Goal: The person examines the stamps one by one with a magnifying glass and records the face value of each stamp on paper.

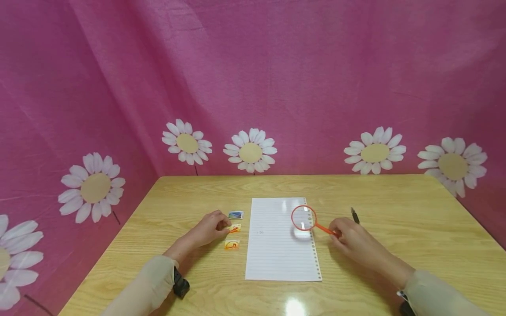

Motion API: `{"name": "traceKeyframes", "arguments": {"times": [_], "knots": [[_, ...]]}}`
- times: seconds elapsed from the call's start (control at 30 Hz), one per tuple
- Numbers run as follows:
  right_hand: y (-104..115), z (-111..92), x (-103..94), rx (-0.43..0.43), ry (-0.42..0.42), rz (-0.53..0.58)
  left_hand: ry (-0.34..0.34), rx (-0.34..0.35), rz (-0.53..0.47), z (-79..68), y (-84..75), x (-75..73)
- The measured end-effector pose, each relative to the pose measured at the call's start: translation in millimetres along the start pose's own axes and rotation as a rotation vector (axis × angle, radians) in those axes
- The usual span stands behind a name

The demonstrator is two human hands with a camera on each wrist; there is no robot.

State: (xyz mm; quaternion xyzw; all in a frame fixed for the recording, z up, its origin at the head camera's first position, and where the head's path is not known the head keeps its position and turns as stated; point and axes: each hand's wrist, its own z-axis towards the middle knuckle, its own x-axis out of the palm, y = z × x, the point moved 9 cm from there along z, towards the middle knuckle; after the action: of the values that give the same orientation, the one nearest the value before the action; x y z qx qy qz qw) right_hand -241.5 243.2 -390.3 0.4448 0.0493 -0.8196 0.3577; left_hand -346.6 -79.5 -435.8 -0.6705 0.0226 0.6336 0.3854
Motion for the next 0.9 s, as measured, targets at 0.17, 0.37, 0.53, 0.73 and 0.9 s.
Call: {"name": "traceKeyframes", "arguments": {"times": [0.17, 0.37, 0.53, 0.73, 0.9], "knots": [[1, 3, 4.2, 0.034, 0.041, 0.025, 0.004, 0.000, -0.006, 0.7, 0.3, 0.5], [6, 10, 8.9, 0.008, 0.052, 0.053, -0.003, 0.001, -0.009, 0.6, 1.2, -0.3], [10, 13, 12.5, -0.012, 0.055, 0.058, -0.007, -0.012, -0.010, 0.9, 3.1, 0.4], [17, 18, 16.1, -0.062, 0.023, 0.022, -0.001, -0.009, -0.011, 0.0, 3.6, 1.8], [22, 22, 19.9, -0.082, 0.037, 0.036, -0.004, 0.001, -0.008, 0.2, 1.9, 0.5]]}}
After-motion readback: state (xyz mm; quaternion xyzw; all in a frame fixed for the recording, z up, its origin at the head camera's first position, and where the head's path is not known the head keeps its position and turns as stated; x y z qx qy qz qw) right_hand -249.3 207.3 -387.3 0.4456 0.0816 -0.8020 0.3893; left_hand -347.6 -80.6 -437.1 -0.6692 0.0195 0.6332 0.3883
